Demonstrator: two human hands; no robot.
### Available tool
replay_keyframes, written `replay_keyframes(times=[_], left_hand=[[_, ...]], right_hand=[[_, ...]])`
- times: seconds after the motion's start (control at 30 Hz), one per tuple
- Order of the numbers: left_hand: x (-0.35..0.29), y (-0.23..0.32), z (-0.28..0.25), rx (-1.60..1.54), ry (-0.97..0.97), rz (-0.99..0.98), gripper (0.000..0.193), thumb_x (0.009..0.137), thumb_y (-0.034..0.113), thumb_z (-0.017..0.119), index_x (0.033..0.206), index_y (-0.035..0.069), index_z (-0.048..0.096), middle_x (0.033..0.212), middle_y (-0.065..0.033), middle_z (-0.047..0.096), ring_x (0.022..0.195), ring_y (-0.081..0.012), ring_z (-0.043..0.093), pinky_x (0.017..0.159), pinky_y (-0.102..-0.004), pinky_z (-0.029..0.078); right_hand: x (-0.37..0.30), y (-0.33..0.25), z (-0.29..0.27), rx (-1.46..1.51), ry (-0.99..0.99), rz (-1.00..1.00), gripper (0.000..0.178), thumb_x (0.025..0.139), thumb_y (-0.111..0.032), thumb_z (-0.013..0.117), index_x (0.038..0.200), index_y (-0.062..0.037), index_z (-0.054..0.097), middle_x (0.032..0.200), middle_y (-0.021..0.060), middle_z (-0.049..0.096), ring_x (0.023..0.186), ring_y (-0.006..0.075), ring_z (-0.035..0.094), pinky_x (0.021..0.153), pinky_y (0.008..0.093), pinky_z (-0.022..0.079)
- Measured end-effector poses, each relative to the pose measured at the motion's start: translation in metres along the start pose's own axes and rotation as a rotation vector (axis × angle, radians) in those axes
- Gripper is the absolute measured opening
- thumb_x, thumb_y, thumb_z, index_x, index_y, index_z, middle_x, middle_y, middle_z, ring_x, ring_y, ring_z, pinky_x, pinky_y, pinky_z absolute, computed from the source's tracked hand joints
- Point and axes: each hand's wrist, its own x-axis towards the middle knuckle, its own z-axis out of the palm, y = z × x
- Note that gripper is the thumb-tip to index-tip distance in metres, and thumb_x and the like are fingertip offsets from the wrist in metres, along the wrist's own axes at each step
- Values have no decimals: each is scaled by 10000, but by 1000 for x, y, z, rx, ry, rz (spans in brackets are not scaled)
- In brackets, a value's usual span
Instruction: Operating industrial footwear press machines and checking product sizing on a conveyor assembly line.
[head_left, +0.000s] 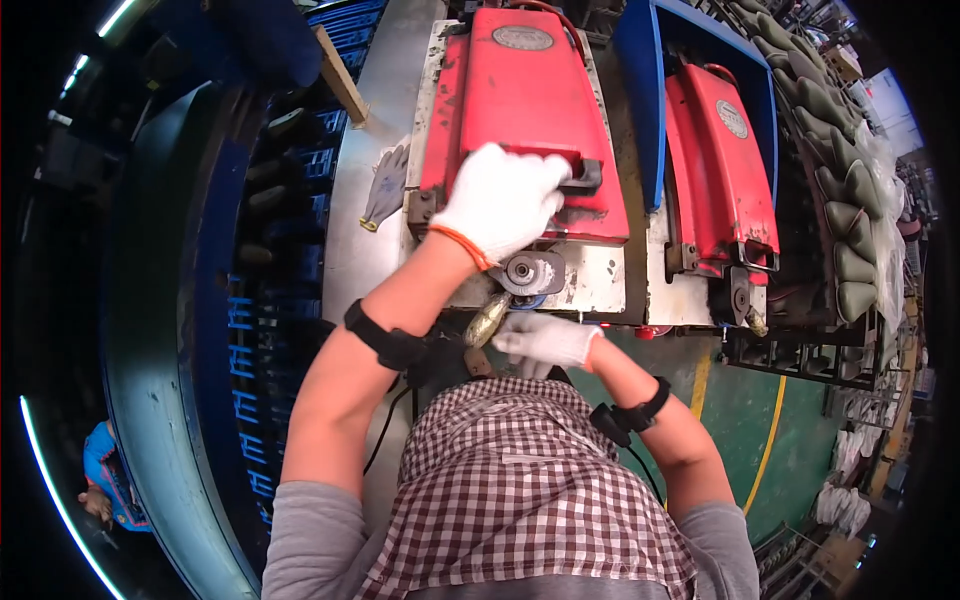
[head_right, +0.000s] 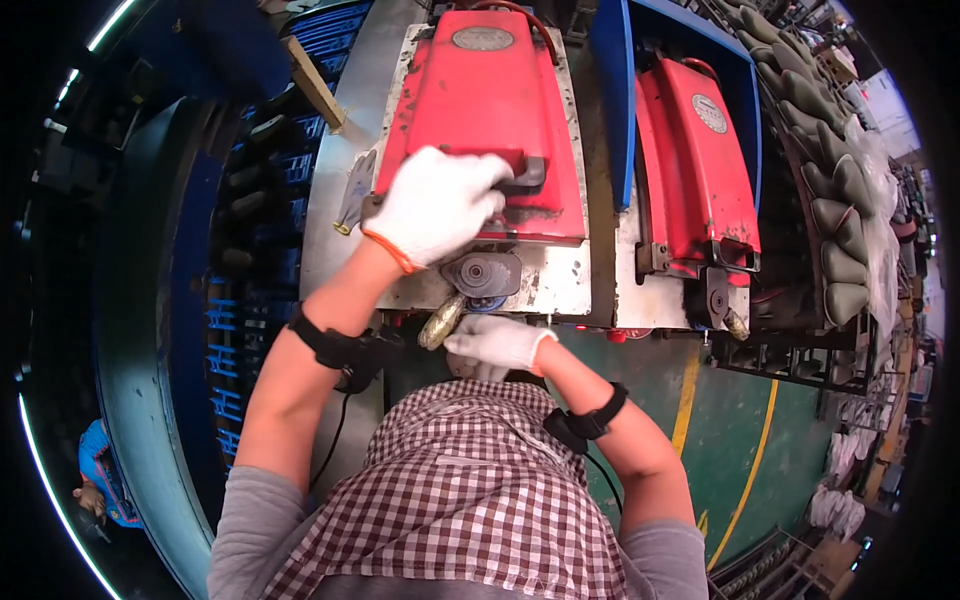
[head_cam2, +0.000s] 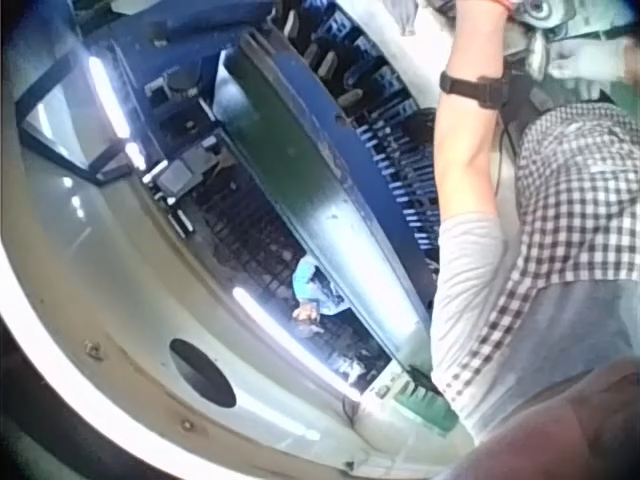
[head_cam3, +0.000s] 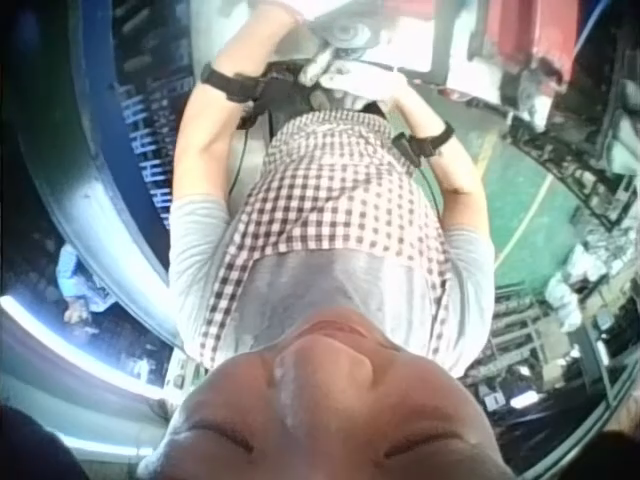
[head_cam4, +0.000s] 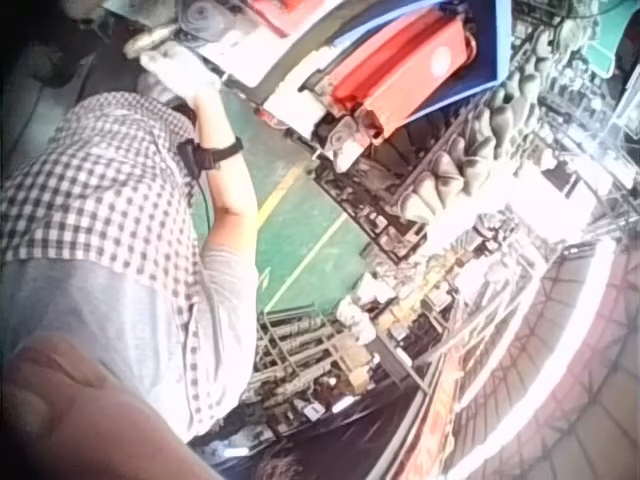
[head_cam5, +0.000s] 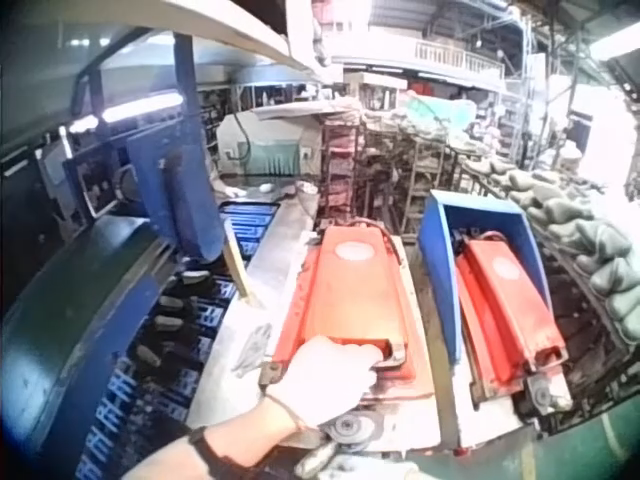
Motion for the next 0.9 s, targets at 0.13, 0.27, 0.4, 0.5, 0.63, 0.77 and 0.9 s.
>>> replay_keyframes(times=[0.13, 0.27, 0.4, 0.5, 0.63, 0.77, 0.9], left_hand=[[39, 5, -60, 94, 278, 176, 314, 888, 210, 675, 1183, 109, 705, 948, -134, 728, 895, -341, 684, 857, -453, 526], [71, 2, -98, 157, 535, 224, 376, 873, 198, 709, 1237, 103, 699, 1106, -159, 714, 1097, -368, 652, 1000, -478, 475], [80, -4, -122, 318, 703, 359, 472, 901, 234, 679, 1309, 4, 616, 1295, -238, 594, 1165, -406, 589, 1039, -502, 449], [62, 7, -124, 376, 606, 256, 568, 925, 270, 669, 1415, 0, 573, 1450, -251, 540, 1324, -455, 527, 1177, -507, 362], [-16, -32, -88, 63, 696, 240, 522, 821, 95, 748, 1335, 67, 662, 1288, -184, 675, 1263, -380, 617, 1131, -478, 433], [-133, -33, -14, -871, 576, -458, 539, 931, 116, 694, 1438, -12, 564, 1487, -154, 562, 1373, -290, 545, 1183, -424, 400], [-191, -50, 40, -1644, 417, -801, 722, 1025, 351, 652, 1591, 6, 364, 1585, -131, 465, 1463, -234, 443, 1223, -394, 344]], right_hand=[[-35, -11, -52, 264, 217, -263, 393, 1063, -441, 571, 1158, -60, 580, 923, 68, 708, 725, 150, 715, 584, 284, 573], [14, -32, -102, -152, 1051, -534, 641, 927, -364, 756, 1401, 0, 523, 1225, 260, 669, 1125, 355, 687, 948, 447, 566], [63, -90, -107, -694, 1283, -220, 1132, 736, -564, 843, 1619, -78, 328, 1623, 314, 306, 1479, 521, 324, 1218, 520, 333], [91, -107, -115, -757, 1224, 20, 1184, 727, -558, 857, 1656, -162, 240, 1640, 305, 271, 1465, 489, 380, 1166, 498, 421], [105, -89, -143, -626, 1280, -142, 1072, 710, -383, 847, 1610, -101, 337, 1545, 347, 371, 1320, 511, 522, 1137, 463, 458], [89, -64, -158, 207, 965, -640, 918, 772, -394, 805, 1540, -41, 446, 1403, 252, 589, 1305, 335, 579, 1092, 474, 486], [51, -66, -85, 771, 353, -766, 694, 904, -328, 697, 1496, -43, 474, 1345, 120, 647, 1193, 274, 645, 993, 459, 538]])
